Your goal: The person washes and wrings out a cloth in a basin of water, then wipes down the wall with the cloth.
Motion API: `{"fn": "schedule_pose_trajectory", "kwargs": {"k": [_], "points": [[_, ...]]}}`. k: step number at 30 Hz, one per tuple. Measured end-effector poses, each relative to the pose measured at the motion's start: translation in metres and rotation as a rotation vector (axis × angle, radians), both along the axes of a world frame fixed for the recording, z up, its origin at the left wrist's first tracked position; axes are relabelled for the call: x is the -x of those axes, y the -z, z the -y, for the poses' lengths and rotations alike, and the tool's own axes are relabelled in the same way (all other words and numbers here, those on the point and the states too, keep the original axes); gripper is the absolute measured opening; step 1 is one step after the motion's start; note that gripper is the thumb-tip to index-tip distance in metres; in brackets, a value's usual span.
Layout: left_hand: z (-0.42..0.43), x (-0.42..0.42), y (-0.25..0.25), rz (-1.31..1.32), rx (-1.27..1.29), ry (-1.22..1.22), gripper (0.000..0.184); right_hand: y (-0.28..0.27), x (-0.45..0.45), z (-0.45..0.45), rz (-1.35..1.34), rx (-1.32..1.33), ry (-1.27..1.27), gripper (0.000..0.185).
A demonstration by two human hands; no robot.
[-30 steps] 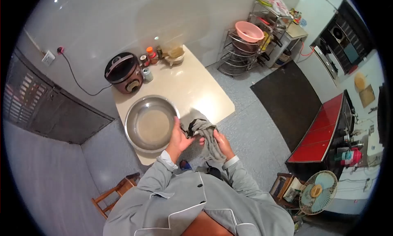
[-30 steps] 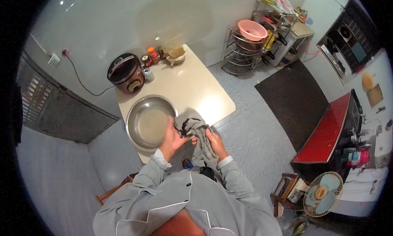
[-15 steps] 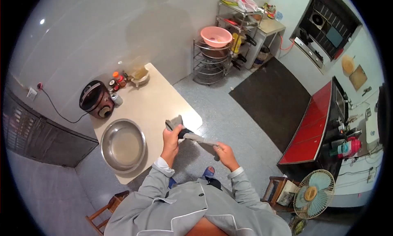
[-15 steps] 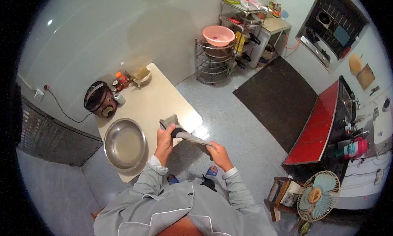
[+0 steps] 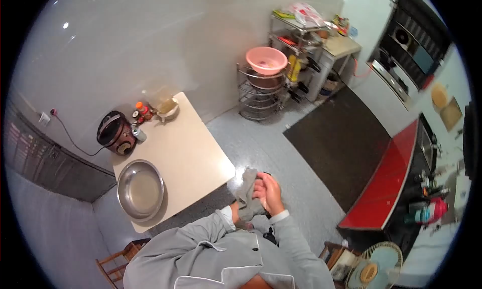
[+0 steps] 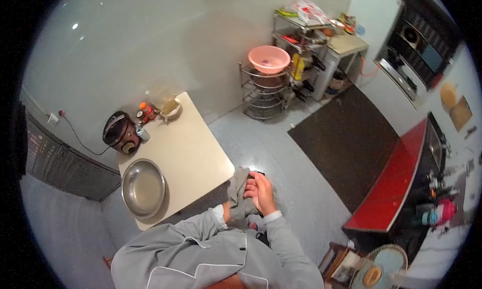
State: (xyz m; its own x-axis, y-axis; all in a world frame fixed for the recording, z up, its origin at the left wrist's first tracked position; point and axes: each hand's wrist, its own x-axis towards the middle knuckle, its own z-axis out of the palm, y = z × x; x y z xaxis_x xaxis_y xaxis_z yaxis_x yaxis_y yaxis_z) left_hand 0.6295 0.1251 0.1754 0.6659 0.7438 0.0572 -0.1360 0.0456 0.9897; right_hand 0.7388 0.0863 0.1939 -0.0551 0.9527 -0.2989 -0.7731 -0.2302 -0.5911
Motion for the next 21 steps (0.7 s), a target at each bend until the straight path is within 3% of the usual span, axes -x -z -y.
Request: {"fn": "schedule_pose_trajectory", "kwargs": {"k": [1, 2, 4, 5, 7, 8, 10, 13, 14, 16, 17, 19, 21], "points": [[-0.008, -0.003, 0.001, -0.068, -0.125, -0.017, 0.050, -0.001, -0.001, -0.005, 0.482, 0.133, 0.108, 0.038], [-0.018, -0.006, 0.000, -0.129, -0.227, -0.035, 0.051, -0.002, -0.002, -0.007, 0.482, 0.120, 0.088, 0.038], [-0.040, -0.016, 0.002, -0.216, -0.393, -0.069, 0.052, -0.007, -0.009, -0.017, 1.270, -0.012, 0.524, 0.033], [-0.051, -0.024, 0.004, -0.256, -0.464, -0.083, 0.053, -0.011, -0.014, -0.027, 1.274, -0.036, 0.513, 0.033], [-0.077, -0.043, 0.008, -0.324, -0.576, -0.101, 0.055, -0.015, -0.025, -0.049, 1.183, 0.096, 0.949, 0.034], [-0.091, -0.054, 0.010, -0.353, -0.631, -0.111, 0.056, -0.008, -0.038, -0.061, 1.194, 0.071, 0.935, 0.034], [-0.112, -0.077, 0.012, -0.413, -0.720, -0.129, 0.057, 0.008, -0.071, -0.083, -0.012, 0.043, 0.483, 0.039], [-0.146, -0.099, 0.016, -0.486, -0.798, -0.140, 0.060, -0.054, -0.071, -0.123, 0.074, 0.124, 0.433, 0.037], [-0.157, -0.101, 0.017, -0.506, -0.815, -0.138, 0.061, -0.041, -0.085, -0.133, 0.077, 0.121, 0.439, 0.037], [-0.182, -0.098, 0.018, -0.546, -0.834, -0.133, 0.062, -0.007, -0.111, -0.149, 0.778, 0.186, 0.271, 0.038], [-0.191, -0.094, 0.019, -0.565, -0.839, -0.134, 0.063, 0.001, -0.117, -0.153, 0.771, 0.186, 0.274, 0.038], [-0.209, -0.090, 0.022, -0.577, -0.844, -0.146, 0.064, -0.001, -0.121, -0.168, 0.984, 0.215, 0.047, 0.039], [-0.224, -0.084, 0.048, -0.551, -0.633, -0.172, 0.062, -0.019, -0.118, -0.187, 0.991, 0.192, -0.001, 0.038]]}}
